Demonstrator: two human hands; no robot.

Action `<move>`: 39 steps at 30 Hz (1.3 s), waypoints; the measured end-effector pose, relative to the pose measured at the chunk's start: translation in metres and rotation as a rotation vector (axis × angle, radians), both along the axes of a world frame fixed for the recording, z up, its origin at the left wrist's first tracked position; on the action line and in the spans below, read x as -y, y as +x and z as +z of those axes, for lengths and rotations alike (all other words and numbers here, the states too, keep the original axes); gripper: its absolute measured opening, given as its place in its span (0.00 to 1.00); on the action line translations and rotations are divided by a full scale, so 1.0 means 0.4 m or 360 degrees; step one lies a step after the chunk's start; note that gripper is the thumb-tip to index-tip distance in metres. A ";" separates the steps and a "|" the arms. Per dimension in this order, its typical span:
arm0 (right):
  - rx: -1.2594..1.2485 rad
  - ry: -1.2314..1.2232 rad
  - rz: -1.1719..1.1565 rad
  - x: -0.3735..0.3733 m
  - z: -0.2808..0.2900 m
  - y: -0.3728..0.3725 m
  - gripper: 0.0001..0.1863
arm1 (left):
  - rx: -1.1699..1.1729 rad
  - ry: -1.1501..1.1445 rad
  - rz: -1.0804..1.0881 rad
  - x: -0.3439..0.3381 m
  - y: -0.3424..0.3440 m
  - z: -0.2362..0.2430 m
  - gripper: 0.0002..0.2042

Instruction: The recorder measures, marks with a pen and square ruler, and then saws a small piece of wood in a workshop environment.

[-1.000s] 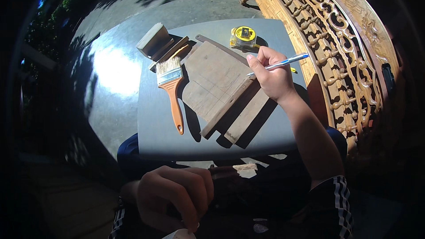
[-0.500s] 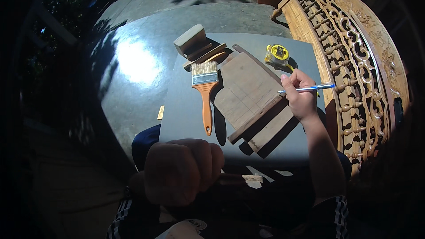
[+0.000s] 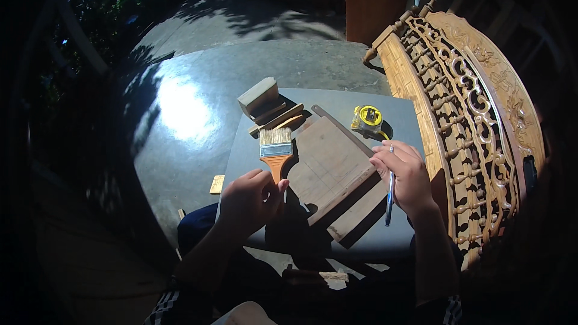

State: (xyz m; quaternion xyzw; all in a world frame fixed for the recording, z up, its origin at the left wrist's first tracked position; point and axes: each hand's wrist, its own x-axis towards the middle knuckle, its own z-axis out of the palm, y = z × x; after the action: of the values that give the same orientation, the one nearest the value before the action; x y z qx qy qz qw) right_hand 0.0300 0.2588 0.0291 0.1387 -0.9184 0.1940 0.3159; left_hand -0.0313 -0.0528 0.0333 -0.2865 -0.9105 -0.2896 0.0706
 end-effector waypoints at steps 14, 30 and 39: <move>0.0468 -0.0157 -0.0212 0.017 0.027 0.075 0.06 | -0.0276 -0.0249 -0.0035 -0.016 -0.007 -0.037 0.17; 0.0923 -0.0462 -0.1128 -0.084 0.007 0.082 0.18 | 0.0123 0.0045 -0.0165 -0.045 -0.023 -0.014 0.12; 0.0916 -0.0619 -0.0982 -0.077 -0.015 0.071 0.15 | 0.0271 0.0382 -0.0266 -0.079 0.040 -0.001 0.06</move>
State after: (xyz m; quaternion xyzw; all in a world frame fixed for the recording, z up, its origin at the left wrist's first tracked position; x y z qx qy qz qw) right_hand 0.0583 0.2896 0.0229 -0.2622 -0.9136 0.2902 0.1113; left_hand -0.0154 -0.0212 0.0329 -0.3252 -0.8450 -0.4244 0.0026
